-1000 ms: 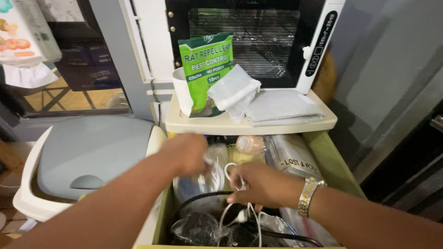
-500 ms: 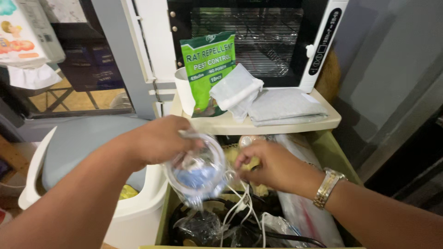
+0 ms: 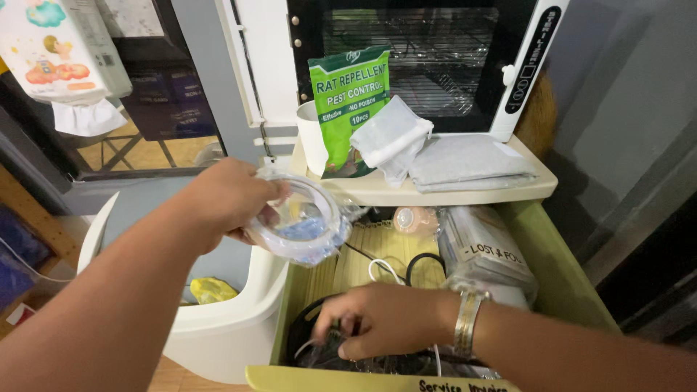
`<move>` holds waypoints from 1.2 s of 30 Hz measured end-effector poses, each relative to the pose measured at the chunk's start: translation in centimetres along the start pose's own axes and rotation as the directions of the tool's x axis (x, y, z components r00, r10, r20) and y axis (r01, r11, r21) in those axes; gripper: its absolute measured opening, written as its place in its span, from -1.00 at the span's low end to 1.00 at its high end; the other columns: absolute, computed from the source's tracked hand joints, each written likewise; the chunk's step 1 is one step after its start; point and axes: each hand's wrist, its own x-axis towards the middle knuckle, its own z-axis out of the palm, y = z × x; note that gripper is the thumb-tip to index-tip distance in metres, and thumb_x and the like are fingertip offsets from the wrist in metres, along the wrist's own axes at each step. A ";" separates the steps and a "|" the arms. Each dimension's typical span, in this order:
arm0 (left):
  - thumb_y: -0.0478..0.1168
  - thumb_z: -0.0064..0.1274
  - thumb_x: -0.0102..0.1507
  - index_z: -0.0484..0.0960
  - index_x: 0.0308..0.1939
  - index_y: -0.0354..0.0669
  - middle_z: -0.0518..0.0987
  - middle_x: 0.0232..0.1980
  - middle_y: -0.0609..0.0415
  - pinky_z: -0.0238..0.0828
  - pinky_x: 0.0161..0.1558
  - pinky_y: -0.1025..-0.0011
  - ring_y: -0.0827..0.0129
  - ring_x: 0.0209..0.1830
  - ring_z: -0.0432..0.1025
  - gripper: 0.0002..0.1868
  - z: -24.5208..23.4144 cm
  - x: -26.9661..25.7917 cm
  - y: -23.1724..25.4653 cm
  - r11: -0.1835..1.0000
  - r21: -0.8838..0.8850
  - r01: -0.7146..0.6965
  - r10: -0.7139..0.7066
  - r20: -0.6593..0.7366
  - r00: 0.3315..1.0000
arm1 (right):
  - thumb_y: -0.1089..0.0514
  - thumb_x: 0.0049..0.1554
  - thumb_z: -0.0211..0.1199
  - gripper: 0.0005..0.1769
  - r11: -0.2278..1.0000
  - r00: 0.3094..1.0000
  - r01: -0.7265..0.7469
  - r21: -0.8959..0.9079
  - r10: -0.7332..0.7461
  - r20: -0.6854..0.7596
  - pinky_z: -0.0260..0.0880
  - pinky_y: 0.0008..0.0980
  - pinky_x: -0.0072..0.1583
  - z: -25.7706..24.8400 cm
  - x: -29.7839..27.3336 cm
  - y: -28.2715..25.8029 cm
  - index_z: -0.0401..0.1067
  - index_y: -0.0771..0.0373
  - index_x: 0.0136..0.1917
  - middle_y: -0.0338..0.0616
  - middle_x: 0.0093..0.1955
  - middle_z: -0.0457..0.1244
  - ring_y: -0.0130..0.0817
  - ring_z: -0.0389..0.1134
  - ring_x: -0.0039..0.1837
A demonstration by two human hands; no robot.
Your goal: The person sorts through a drawer containing various items, including plastic bags, cables, and a rat repellent packet. They pick up and examine several objects, placing some on a nearby shelf and discarding others into a bin.
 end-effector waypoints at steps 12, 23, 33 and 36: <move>-0.06 0.08 0.31 0.61 -0.12 -0.36 0.65 -0.30 -0.12 0.53 -0.31 0.18 0.18 -0.38 0.54 -0.65 0.6 -1.8 0.0 0.996 -0.080 -0.032 0.030 -0.032 0.999 | -0.10 0.11 0.40 -0.55 0.954 0.983 -0.147 0.261 0.170 -0.066 0.55 -0.02 0.06 -1.2 -1.3 -0.4 0.39 0.19 0.12 -0.18 0.16 0.26 -0.17 0.42 0.19; 0.01 0.12 0.29 0.59 0.03 -0.46 0.65 -0.10 -0.23 0.41 -0.04 0.20 0.12 -0.10 0.54 -0.49 3.0 -0.1 -0.7 0.984 0.007 -0.180 0.180 -0.064 0.982 | -0.23 0.09 0.23 -0.52 0.740 0.576 -0.287 0.609 0.641 -0.508 0.48 -0.10 0.05 -9.8 -12.2 -0.5 0.37 0.09 0.13 -0.12 0.02 0.37 -0.30 0.39 0.04; -0.04 -0.01 0.32 0.66 -0.13 -0.48 0.66 -0.27 -0.22 0.55 -0.24 0.10 0.11 -0.37 0.56 -0.55 20.0 1.3 0.3 0.992 0.031 -0.125 0.091 0.512 0.854 | -0.26 0.13 0.22 -0.52 0.667 0.345 -0.427 0.610 0.744 -0.572 0.34 -0.21 0.01 -9.0 -15.5 0.2 0.40 0.09 0.14 -0.06 0.00 0.37 -0.22 0.34 0.03; 0.04 0.08 0.31 0.64 -0.18 -0.50 0.64 -0.30 -0.24 0.48 -0.31 0.17 0.14 -0.36 0.55 -0.49 24.8 0.6 0.2 0.961 0.164 -0.224 0.055 0.677 0.734 | -0.26 0.10 0.29 -0.52 0.664 0.345 -0.500 0.556 0.742 -0.575 0.36 -0.21 -0.01 -9.1 -15.7 -0.5 0.39 0.08 0.11 -0.07 0.01 0.43 -0.24 0.40 0.01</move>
